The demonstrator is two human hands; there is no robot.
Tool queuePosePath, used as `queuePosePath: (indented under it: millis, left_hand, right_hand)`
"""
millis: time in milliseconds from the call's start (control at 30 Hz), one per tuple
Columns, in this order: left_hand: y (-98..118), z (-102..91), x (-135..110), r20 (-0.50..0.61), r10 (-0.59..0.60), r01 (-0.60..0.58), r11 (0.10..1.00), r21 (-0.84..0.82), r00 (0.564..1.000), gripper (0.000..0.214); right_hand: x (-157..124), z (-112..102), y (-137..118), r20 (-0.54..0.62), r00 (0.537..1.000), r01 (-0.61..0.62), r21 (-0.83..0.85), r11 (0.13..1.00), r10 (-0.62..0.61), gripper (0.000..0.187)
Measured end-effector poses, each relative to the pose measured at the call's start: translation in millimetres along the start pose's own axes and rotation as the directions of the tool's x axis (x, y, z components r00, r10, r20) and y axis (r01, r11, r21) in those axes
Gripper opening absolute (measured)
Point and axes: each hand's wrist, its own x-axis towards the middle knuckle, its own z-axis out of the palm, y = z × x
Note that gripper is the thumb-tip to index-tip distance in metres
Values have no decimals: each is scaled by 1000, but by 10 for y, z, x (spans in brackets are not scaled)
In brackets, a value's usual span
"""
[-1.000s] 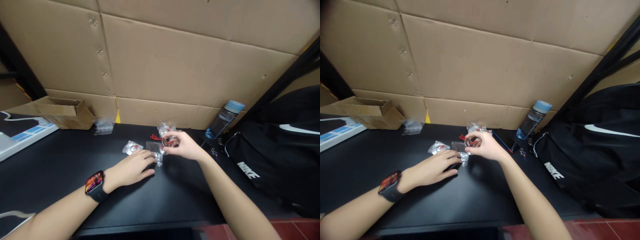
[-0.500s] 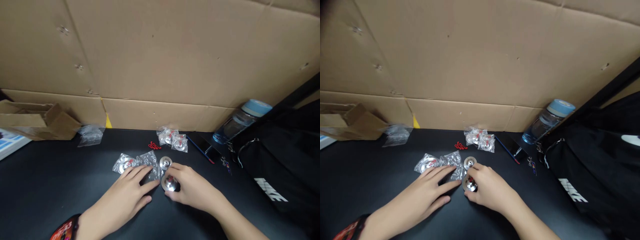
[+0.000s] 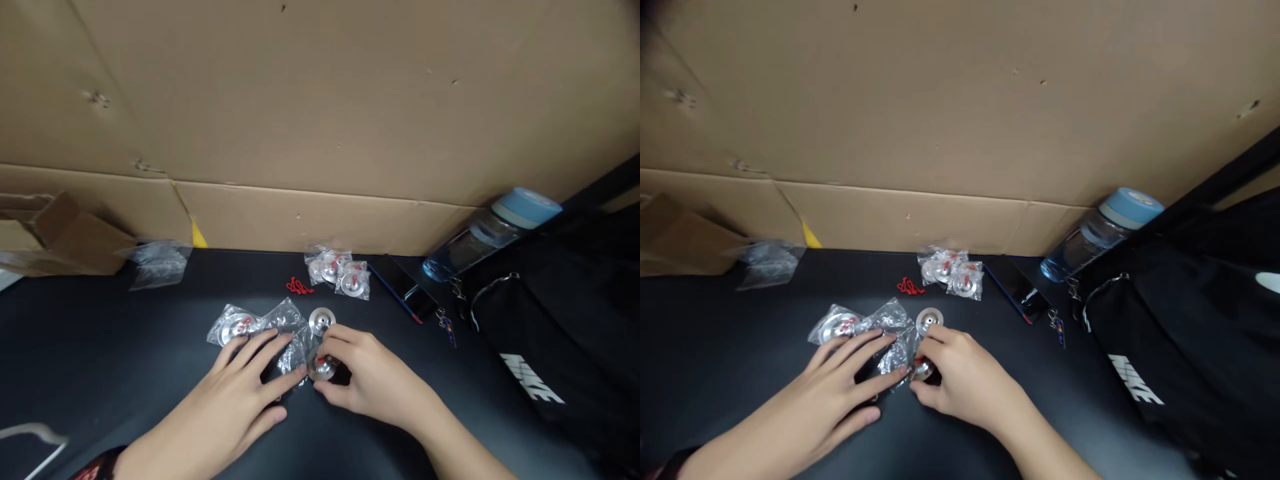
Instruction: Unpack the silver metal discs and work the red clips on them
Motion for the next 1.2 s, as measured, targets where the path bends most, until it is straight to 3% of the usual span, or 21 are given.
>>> queuePosePath:
  millis: [267,433,700,967,1200]
  left_hand:
    - [-71,-99,-36,45,35,-30,994,-108,998,57]
    - [-86,-105,-36,111,73,-57,987,-148,991,56]
    - [-79,-110,-5,110,78,-53,975,-214,991,50]
    - [19,-129,32,53,42,-31,981,-194,998,49]
    - [24,-146,-10,34,86,-78,978,-193,996,52]
  right_hand:
    - [-56,13,-2,5,996,85,197,977,-88,16]
    - [8,22,77,-33,996,82,184,979,-78,20]
    - [152,156,152,23,994,97,219,971,-104,32]
    - [111,119,115,-53,975,219,72,973,-215,16]
    - [47,41,148,25,978,198,192,961,-206,11]
